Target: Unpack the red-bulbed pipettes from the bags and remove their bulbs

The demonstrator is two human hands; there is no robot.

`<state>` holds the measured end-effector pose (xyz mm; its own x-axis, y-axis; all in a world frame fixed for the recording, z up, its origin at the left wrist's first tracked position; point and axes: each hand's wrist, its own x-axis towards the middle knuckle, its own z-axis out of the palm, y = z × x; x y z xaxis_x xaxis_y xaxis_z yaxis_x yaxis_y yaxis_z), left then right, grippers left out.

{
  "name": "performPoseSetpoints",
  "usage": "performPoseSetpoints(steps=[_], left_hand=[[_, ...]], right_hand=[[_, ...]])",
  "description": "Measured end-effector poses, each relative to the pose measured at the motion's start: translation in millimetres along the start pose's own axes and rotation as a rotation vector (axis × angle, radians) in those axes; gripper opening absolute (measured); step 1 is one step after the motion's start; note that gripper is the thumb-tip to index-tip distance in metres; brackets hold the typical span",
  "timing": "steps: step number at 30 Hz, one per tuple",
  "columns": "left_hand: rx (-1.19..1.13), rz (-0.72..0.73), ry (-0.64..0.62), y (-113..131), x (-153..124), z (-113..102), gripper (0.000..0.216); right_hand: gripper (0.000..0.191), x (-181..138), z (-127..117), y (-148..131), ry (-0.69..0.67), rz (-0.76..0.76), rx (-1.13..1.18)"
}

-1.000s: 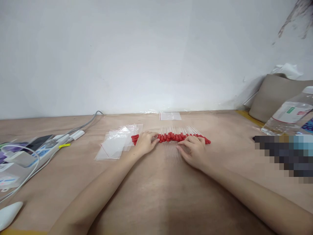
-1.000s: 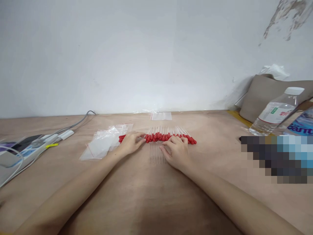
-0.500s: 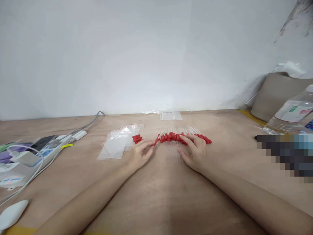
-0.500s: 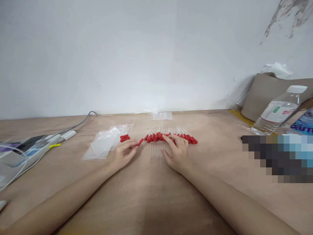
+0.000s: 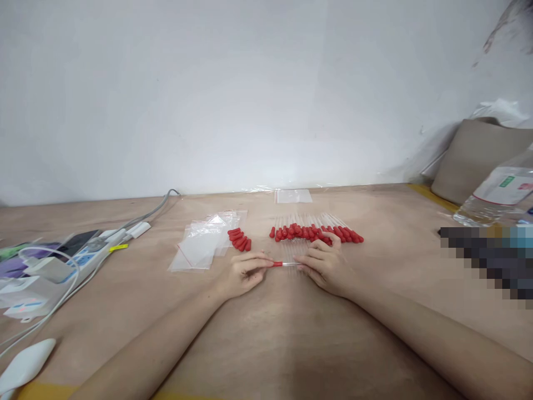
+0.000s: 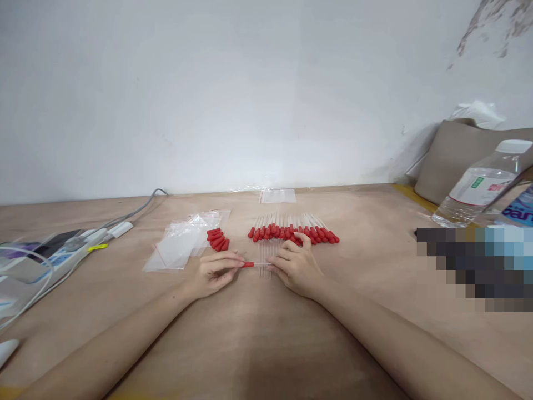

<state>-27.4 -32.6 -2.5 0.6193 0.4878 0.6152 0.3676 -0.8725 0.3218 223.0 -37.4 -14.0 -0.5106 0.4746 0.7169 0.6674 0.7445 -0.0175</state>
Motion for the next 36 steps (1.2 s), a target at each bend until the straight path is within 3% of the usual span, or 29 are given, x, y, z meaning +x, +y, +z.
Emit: performPoseSetpoints(steps=[4,9,15,24,36], left_hand=[[0.108,-0.097,0.01,8.9,8.6,5.0,0.044],[0.206,-0.073,-0.039,11.4,18.2,16.4,0.017],[0.275,-0.072,-0.09,14.1,16.5,17.5,0.016],[0.354,-0.019,-0.239,22.2,19.6,11.8,0.019],[0.33,0.027,-0.293,26.2,18.4,4.4,0.025]], right_hand=[[0.018,1.7,1.0,-3.3,-0.013,0.023,0.037],[0.019,2.3,1.5,-6.5,-0.02,0.033,0.057],[0.018,4.7,4.4,-12.9,-0.015,0.017,0.09],[0.018,6.0,3.1,-16.4,0.022,-0.089,0.082],[0.013,-2.0,-9.8,-15.7,0.081,-0.291,-0.126]])
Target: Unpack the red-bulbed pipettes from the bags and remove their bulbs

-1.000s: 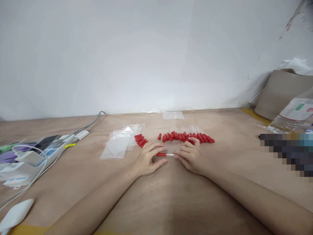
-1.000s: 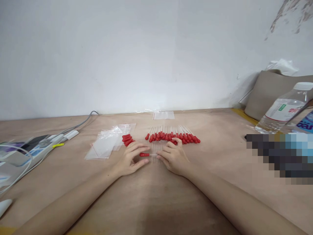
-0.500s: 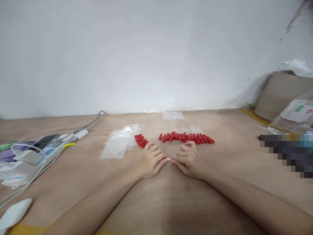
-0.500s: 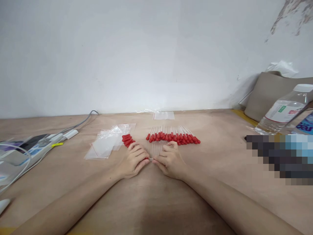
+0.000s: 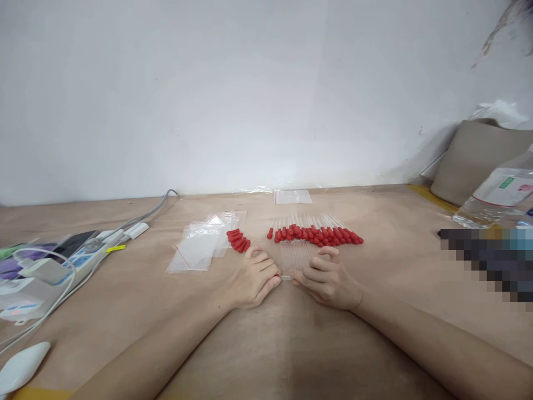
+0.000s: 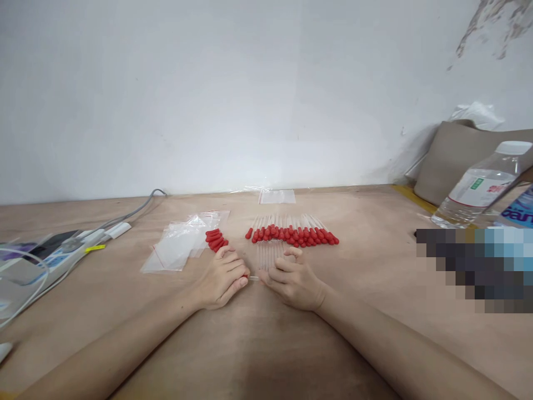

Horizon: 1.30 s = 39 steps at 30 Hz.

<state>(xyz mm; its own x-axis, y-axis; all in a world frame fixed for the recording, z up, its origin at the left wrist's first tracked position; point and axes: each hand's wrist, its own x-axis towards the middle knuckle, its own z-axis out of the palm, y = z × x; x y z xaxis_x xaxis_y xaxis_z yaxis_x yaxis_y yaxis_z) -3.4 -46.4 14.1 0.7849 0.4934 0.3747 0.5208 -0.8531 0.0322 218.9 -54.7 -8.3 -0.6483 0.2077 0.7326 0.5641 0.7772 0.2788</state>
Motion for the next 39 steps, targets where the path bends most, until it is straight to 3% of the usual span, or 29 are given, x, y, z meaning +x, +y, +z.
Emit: performPoseSetpoints(steps=[4,7,10,13,16,18,21,26,33,39], left_hand=[[-0.02,-0.085,0.038,-6.4,-10.5,-1.9,0.027],[-0.051,-0.183,0.065,-10.7,-16.0,-5.9,0.027],[-0.127,-0.308,0.121,-18.5,-14.7,-16.1,0.028],[-0.153,-0.486,0.19,-42.4,-11.0,-30.5,0.033],[-0.102,-0.662,0.237,-81.3,-9.6,-42.1,0.032],[-0.161,-0.708,0.224,-106.8,-9.9,-45.2,0.036],[-0.245,-0.778,0.315,-131.1,-10.2,-41.7,0.032],[-0.327,-0.815,0.29,-134.5,-7.6,-25.5,0.026],[-0.297,-0.845,0.232,-135.1,-7.5,-9.4,0.026],[-0.249,-0.866,0.207,-132.3,-8.3,-9.1,0.03]], right_hand=[[0.017,-7.2,-9.0,10.4,0.036,0.046,-0.027],[0.014,-11.0,-7.9,16.5,0.067,0.268,-0.002],[0.014,-8.8,-1.3,13.9,0.014,0.428,0.087],[0.018,0.0,4.9,8.0,-0.049,0.541,0.17],[0.014,14.4,10.9,5.0,-0.054,0.639,0.227],[0.013,25.2,16.8,4.2,-0.045,0.616,0.22],[0.015,37.6,28.3,1.6,-0.031,0.472,0.116],[0.017,40.7,43.5,-4.7,-0.102,0.298,-0.044],[0.018,39.5,43.8,-10.9,-0.208,0.378,0.061],[0.031,40.6,40.4,-15.1,-0.272,0.433,0.162]])
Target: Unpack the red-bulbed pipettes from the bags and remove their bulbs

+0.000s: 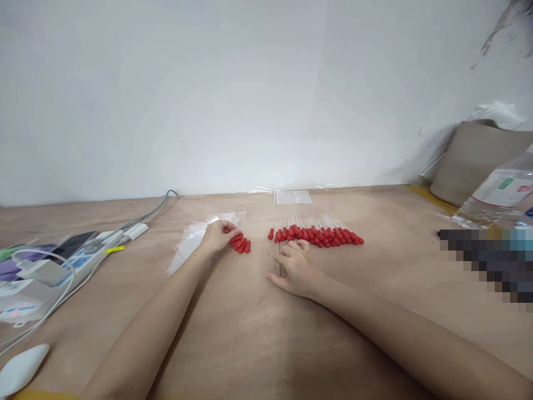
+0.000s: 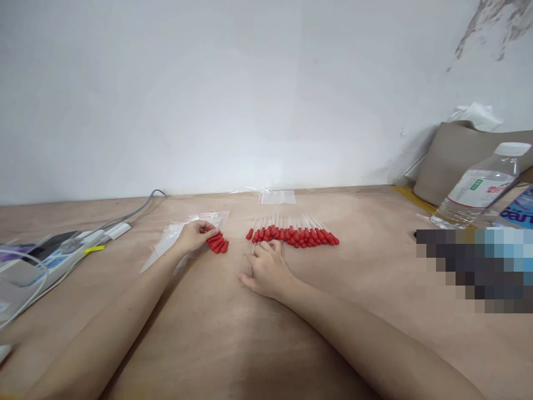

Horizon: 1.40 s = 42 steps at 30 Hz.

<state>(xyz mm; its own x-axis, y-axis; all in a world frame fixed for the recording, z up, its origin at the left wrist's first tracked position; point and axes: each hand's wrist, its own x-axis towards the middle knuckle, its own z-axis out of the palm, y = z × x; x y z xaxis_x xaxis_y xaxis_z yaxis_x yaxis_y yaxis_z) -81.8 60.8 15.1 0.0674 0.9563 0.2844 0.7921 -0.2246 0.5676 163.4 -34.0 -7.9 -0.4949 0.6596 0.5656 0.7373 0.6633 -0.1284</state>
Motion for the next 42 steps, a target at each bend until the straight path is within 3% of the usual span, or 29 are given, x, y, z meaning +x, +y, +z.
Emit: performPoseSetpoints(steps=[8,12,16,20,27,30,33,35,39,42], left_hand=[[0.078,-0.008,0.144,8.5,0.3,-5.2,0.033],[0.137,0.033,0.187,19.6,-1.0,-10.3,0.027],[0.202,0.138,0.082,42.6,-3.9,-3.7,0.019],[0.288,0.19,-0.011,70.5,-2.6,17.0,0.019],[0.43,0.062,-0.191,90.3,12.2,52.1,0.031],[0.434,0.009,-0.189,94.7,14.9,53.4,0.032],[0.438,-0.004,-0.104,98.4,6.3,43.2,0.031],[0.412,0.074,-0.039,96.8,-8.0,33.8,0.024],[0.304,0.439,0.066,81.7,-50.4,23.4,0.012],[0.224,0.584,0.111,69.0,-76.1,27.4,0.011]], right_hand=[[0.042,-1.9,-0.2,1.3,-0.02,0.006,0.011],[0.037,0.0,-2.8,4.2,0.044,0.044,0.035],[0.027,-2.2,-9.7,17.6,0.149,0.103,0.042],[0.021,-16.5,-16.2,35.7,0.237,0.114,0.041],[0.014,-34.9,-17.3,47.5,0.38,0.118,0.077],[0.013,-34.5,-15.1,47.9,0.377,0.112,0.068],[0.013,-34.9,-14.3,48.8,0.369,0.114,0.043],[0.017,-35.6,-15.5,49.4,0.383,0.127,0.016],[0.036,-35.6,-20.3,47.9,0.399,0.142,-0.027],[0.047,-34.9,-22.6,44.6,0.314,0.049,-0.032]])
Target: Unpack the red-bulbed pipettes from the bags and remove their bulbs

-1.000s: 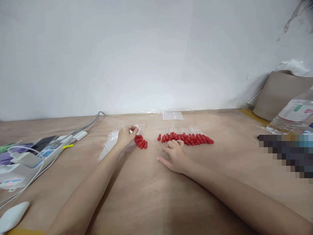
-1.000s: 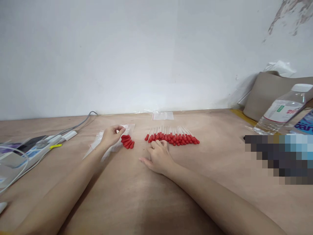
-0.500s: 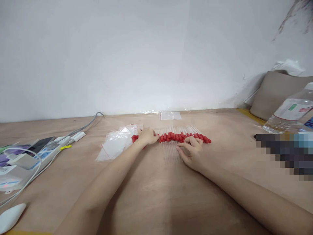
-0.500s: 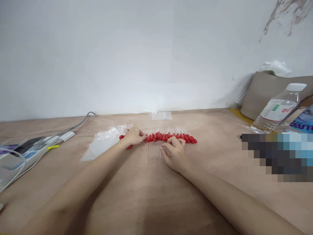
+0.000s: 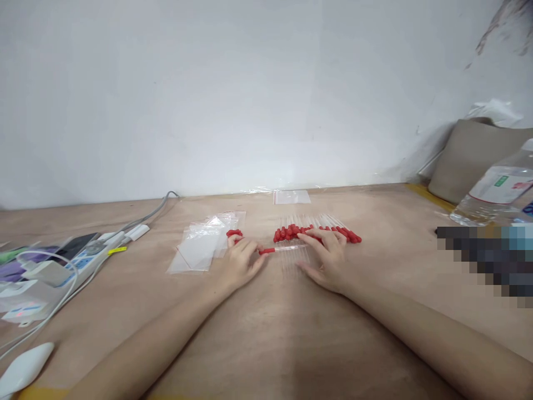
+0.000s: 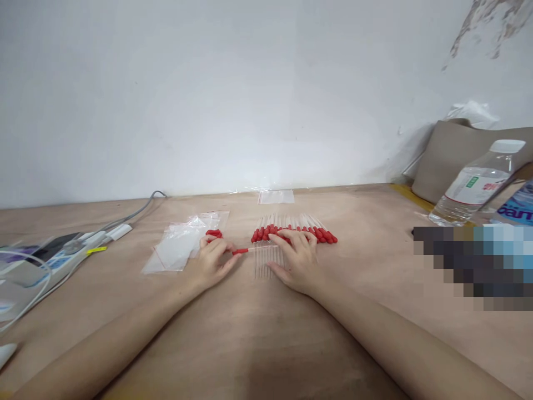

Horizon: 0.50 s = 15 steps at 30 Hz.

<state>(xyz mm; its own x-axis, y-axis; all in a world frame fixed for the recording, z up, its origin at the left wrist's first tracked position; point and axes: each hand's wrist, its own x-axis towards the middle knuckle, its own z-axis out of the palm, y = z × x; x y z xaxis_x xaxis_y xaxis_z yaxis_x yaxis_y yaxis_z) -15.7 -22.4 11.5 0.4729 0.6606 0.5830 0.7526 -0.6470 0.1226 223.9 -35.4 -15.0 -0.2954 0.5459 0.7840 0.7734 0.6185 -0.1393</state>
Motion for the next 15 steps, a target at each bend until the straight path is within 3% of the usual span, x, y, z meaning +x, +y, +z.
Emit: performPoseSetpoints(steps=[4,8,15], left_hand=[[-0.062,0.053,0.105,2.1,-10.9,10.1,0.01],[-0.078,0.122,0.112,2.6,-6.6,14.1,0.007],[-0.054,0.169,0.13,4.6,-7.5,11.1,0.007]], right_hand=[[0.036,0.7,0.9,-4.6,-0.086,-0.089,0.024],[0.023,2.8,3.8,-7.8,-0.111,-0.108,0.027],[0.018,6.5,11.5,-11.7,-0.152,-0.114,-0.001]])
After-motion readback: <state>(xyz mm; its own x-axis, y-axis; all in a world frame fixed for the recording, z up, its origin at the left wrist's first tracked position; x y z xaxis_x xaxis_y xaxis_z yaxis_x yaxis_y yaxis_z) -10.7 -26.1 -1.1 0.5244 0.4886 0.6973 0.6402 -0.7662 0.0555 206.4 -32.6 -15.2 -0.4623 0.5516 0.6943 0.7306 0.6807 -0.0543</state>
